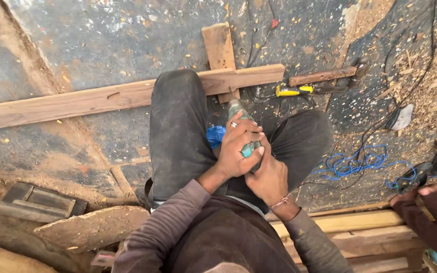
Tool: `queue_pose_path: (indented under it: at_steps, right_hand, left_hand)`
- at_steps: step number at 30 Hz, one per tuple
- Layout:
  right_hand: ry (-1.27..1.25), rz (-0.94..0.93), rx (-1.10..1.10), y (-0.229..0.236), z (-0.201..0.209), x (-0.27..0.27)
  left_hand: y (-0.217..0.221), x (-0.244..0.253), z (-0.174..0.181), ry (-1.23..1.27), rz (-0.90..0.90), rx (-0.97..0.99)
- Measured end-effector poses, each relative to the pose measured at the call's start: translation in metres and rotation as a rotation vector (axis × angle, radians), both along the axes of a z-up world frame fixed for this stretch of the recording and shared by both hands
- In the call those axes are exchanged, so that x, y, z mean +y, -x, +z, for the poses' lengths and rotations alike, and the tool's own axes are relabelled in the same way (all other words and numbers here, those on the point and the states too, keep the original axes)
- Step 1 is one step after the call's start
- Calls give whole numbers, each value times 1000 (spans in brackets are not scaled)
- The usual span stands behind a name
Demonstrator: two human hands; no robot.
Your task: The recorder uses a power drill to make holes in a long piece of wood while seated on the ground.
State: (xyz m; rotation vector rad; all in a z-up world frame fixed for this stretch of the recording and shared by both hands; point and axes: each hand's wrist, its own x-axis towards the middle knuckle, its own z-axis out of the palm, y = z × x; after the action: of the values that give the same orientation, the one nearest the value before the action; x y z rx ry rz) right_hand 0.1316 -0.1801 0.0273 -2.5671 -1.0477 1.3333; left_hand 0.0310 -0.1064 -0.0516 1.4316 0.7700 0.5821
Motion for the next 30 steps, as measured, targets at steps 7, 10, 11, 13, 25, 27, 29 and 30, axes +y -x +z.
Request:
queue_pose_path:
  at_steps: [7,10,11,13,25,27,29,30]
  right_hand:
    - [99,-7,87,-15,14,26]
    - [112,16,101,-21,12,26]
    - [111,11,97,-21,12,26]
    - [65,81,105,-20,12,27]
    - [59,93,122,-20,7,22]
    - [61,95,120,-22,8,21]
    - [52,97,120,-22,7,23]
    - [11,101,111,-21,6,24]
  left_hand:
    - [-6,9,6,78,5,47]
    - [-9,4,5,69,24,57]
    - [-8,4,4,68,19,53]
    - [-4,4,3,87,34,60]
    - [-1,0,-2,60,23,42]
    - [-2,0,0,60,17,53]
    - [-1,3,-1,51,12,66]
    - [-1,5,-3,46,12,57]
